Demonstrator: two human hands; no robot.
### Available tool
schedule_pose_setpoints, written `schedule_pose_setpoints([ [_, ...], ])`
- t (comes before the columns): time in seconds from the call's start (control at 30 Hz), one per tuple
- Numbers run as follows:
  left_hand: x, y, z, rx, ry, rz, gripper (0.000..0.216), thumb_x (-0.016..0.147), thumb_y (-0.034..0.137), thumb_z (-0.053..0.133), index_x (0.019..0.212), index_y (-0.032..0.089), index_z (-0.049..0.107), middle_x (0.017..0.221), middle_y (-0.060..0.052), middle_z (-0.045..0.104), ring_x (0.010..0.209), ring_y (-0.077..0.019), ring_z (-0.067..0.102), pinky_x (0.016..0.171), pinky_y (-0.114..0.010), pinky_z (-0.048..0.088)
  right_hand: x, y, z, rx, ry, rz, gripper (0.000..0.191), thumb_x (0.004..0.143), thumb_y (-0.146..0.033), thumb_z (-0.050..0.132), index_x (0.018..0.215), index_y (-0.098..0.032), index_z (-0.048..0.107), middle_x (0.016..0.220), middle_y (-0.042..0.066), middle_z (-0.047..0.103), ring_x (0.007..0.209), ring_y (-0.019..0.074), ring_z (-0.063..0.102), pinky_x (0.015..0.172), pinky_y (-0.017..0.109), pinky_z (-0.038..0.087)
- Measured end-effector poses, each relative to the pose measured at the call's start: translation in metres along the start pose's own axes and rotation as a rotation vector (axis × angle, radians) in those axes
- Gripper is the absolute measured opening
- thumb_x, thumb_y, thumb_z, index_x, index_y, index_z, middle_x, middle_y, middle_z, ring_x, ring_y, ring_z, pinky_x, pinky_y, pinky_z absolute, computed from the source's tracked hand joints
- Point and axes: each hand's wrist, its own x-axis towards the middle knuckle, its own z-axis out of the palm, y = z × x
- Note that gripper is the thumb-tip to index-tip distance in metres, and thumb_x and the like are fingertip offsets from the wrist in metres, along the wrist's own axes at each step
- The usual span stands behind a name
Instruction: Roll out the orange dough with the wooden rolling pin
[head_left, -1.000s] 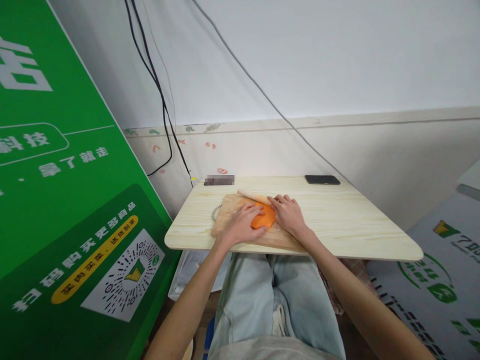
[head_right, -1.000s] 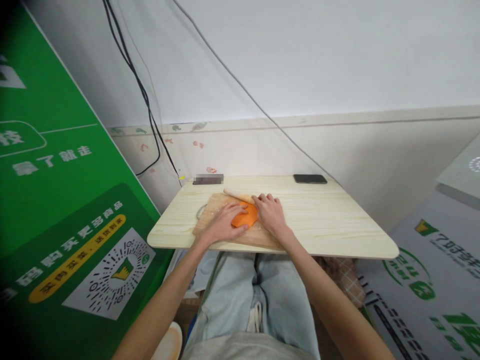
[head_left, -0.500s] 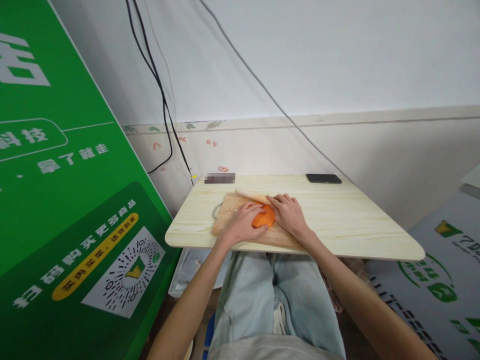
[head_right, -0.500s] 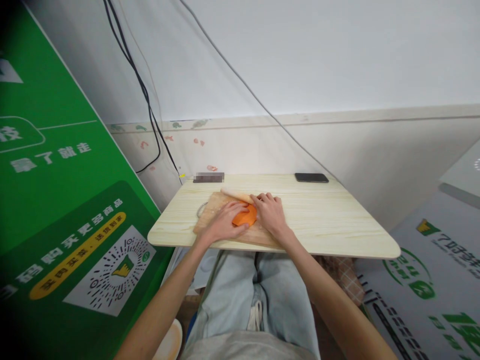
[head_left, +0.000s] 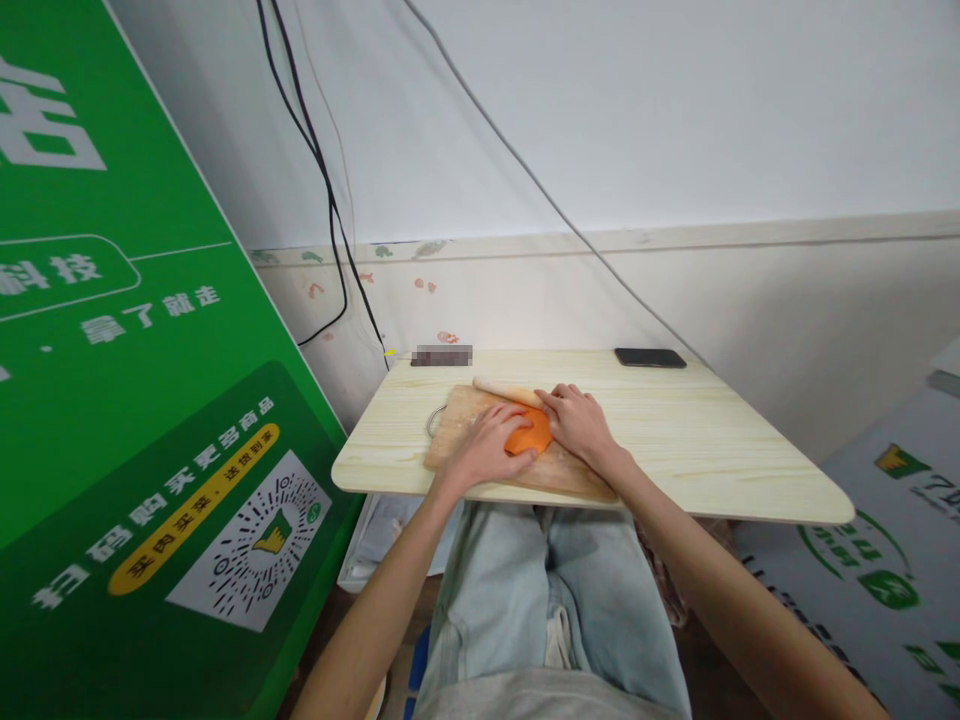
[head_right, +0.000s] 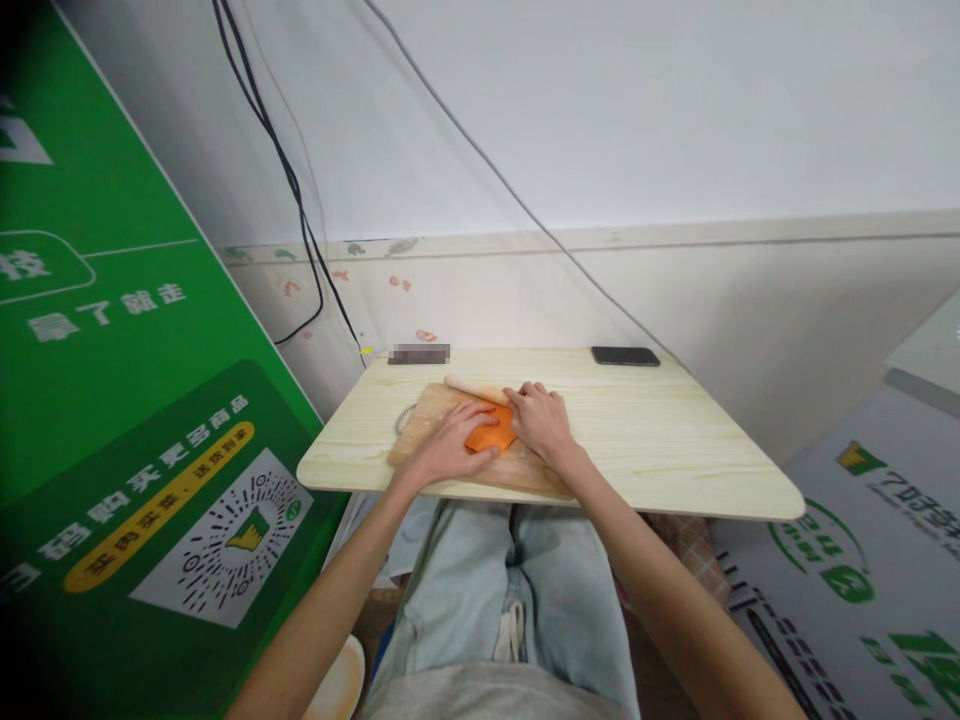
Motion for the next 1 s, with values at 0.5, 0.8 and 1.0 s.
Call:
schedule_pose_setpoints([
  [0.5, 0.0, 0.001, 0.001, -0.021, 0.061, -0.041, 0.032, 0.091, 0.026, 0.068, 0.122, 0.022, 0.076, 0.128, -0.012, 0.063, 0.128, -0.0321, 0.062, 0.121, -0.049, 0.048, -0.007, 0.0, -0.005, 0.113, 0.052, -0.024, 0.044, 0.105, -0.025, 0.057, 0.145, -0.035, 0.074, 0.123, 0.009, 0.072, 0.115, 0.0258, 0.062, 0.087, 0.033, 0.046],
  [0.8, 0.006, -0.015, 0.004, -0.077, 0.384, -0.426, 0.04, 0.09, 0.006, 0.054, 0.126, 0.022, 0.063, 0.117, -0.008, 0.071, 0.117, -0.0267, 0.066, 0.112, -0.044, 0.051, -0.002, 0.007, 0.011, 0.123, 0.093, 0.018, 0.045, 0.111, -0.027, 0.047, 0.148, -0.029, 0.072, 0.119, 0.011, 0.074, 0.113, 0.0264, 0.064, 0.087, 0.034, 0.047],
  [1.0, 0.004, -0.027, 0.008, -0.161, 0.48, -0.458, 0.04, 0.086, 0.0, 0.056, 0.117, 0.024, 0.064, 0.113, -0.006, 0.073, 0.112, -0.0246, 0.069, 0.107, -0.042, 0.053, -0.01, 0.004, 0.013, 0.12, 0.157, -0.043, 0.044, 0.108, -0.024, 0.052, 0.147, -0.028, 0.073, 0.123, 0.011, 0.074, 0.114, 0.0273, 0.063, 0.092, 0.036, 0.047],
])
